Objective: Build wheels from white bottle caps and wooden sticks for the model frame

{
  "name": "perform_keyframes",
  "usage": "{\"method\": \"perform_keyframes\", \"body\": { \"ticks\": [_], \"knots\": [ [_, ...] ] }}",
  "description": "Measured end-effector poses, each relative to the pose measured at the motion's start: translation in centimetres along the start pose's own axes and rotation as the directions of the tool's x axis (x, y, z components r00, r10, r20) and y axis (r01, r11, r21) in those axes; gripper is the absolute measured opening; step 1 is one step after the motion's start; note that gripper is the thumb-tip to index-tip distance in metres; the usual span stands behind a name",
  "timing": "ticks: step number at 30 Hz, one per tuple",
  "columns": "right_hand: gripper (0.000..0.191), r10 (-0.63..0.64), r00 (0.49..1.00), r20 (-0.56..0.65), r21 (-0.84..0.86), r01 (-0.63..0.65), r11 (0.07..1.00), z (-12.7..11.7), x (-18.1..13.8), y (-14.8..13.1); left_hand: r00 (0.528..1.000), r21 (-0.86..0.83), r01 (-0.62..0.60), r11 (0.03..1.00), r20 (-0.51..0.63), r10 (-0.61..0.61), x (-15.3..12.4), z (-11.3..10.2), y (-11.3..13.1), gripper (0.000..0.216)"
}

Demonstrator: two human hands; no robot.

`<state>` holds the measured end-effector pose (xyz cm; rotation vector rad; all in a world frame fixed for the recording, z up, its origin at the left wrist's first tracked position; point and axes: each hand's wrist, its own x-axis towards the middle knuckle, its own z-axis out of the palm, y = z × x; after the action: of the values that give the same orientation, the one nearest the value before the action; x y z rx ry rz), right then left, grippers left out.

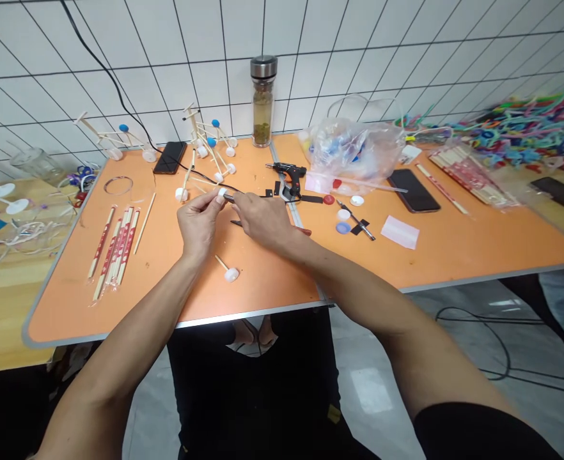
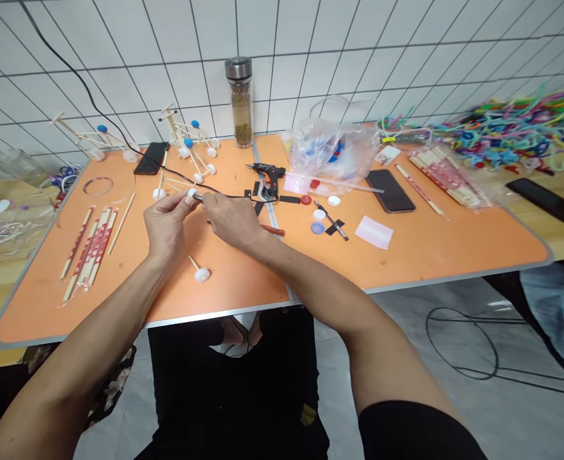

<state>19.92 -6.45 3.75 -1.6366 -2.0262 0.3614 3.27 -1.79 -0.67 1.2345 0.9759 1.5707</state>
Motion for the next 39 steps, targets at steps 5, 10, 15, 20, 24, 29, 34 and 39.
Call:
{"method": "perform_keyframes", "body": {
  "ticks": [5, 10, 15, 20, 24, 29, 34, 39],
  "knots": [
    [0.035, 0.021, 0.987, 0.159, 0.386, -0.081, 0.919, -0.7, 0.5, 0.6, 0.999, -0.039, -0.053, 0.998, -0.004, 0.053, -0.1, 0.2, 0.2, 0.027],
    [0.037, -0.024, 0.926, 0.378, 0.627, -0.237, 0.742, -1.4, 1.5, 1.5, 0.995, -0.022, -0.098, 0.995, -0.007, 0.098, 0.0, 0.3, 0.4, 0.026],
    [0.031, 0.028, 0.999, 0.040, 0.158, -0.034, 0.987, 0.6, 0.2, 0.8, 1.000, -0.086, 0.026, 0.996, 0.016, -0.025, 0.1, 0.2, -0.6, 0.035],
    [0.036, 0.011, 1.000, 0.017, -0.072, -0.010, 0.997, 0.8, 0.5, 1.5, 0.990, -0.145, 0.099, 0.984, 0.112, -0.083, 0.4, 0.2, -1.1, 0.043],
    [0.028, 0.017, 1.000, 0.021, 0.194, -0.021, 0.981, 0.4, 1.4, 2.1, 0.975, -0.155, 0.159, 0.975, 0.181, -0.130, 1.0, 0.0, -0.8, 0.041],
    [0.019, 0.039, 0.999, 0.022, 0.275, -0.044, 0.960, 1.2, 1.6, 2.5, 0.964, -0.187, 0.258, 0.948, 0.112, -0.241, 1.1, 0.0, -0.6, 0.034],
    [0.021, -0.015, 0.999, 0.032, 0.260, 0.006, 0.966, 2.1, 1.5, 3.0, 0.942, -0.205, 0.336, 0.919, 0.074, -0.328, 0.9, 0.3, -0.4, 0.025],
    [0.014, -0.060, 0.990, 0.126, 0.214, 0.032, 0.976, 2.0, 1.1, 2.4, 0.887, -0.186, 0.455, 0.871, 0.004, -0.462, 1.0, 0.5, -0.1, 0.020]
  ]
}}
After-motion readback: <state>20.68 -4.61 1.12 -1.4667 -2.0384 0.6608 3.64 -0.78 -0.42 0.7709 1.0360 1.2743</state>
